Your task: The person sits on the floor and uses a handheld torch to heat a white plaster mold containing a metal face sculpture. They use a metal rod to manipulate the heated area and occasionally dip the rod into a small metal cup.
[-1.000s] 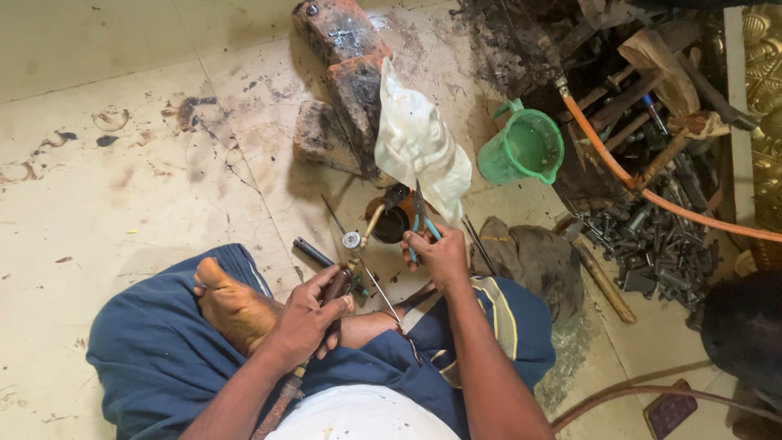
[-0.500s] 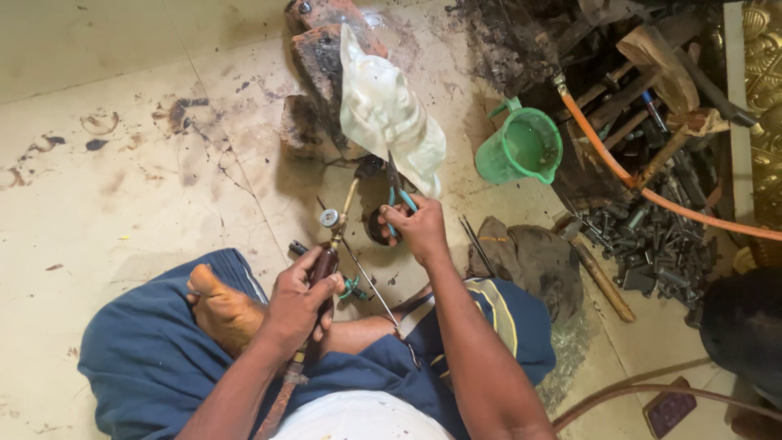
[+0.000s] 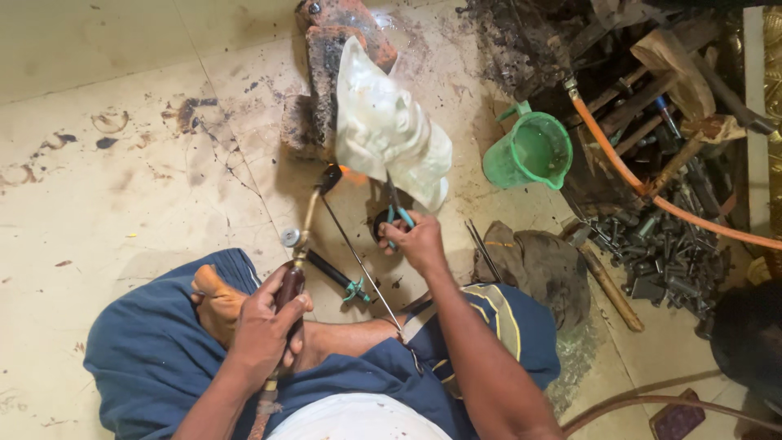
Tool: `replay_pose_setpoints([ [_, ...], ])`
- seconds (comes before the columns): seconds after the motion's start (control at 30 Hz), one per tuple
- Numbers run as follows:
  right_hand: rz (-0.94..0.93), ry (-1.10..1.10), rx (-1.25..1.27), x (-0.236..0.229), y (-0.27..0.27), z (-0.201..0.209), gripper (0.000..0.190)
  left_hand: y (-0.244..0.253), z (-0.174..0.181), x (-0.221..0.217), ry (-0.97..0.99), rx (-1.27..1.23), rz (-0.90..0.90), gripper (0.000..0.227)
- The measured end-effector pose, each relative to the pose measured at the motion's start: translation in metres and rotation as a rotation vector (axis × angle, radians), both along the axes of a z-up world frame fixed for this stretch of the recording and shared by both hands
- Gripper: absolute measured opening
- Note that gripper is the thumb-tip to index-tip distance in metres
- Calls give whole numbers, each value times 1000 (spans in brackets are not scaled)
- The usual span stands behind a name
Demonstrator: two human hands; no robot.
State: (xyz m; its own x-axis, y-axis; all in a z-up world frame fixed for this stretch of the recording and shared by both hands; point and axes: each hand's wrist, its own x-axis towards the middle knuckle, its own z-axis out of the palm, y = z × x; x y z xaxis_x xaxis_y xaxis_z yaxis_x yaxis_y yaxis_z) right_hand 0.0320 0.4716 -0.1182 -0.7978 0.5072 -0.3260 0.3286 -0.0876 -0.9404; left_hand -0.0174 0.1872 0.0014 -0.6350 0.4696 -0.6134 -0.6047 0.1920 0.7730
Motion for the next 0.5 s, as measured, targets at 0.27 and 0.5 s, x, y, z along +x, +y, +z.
replay_pose_setpoints([
  [0.27,-182,-157,1,-18,-57,17,17,-44,23,-6,55,-27,108,26],
  [0.5,-203,-202,83,-23,-65,39,28,-48,47,-37,136,-19,63,23],
])
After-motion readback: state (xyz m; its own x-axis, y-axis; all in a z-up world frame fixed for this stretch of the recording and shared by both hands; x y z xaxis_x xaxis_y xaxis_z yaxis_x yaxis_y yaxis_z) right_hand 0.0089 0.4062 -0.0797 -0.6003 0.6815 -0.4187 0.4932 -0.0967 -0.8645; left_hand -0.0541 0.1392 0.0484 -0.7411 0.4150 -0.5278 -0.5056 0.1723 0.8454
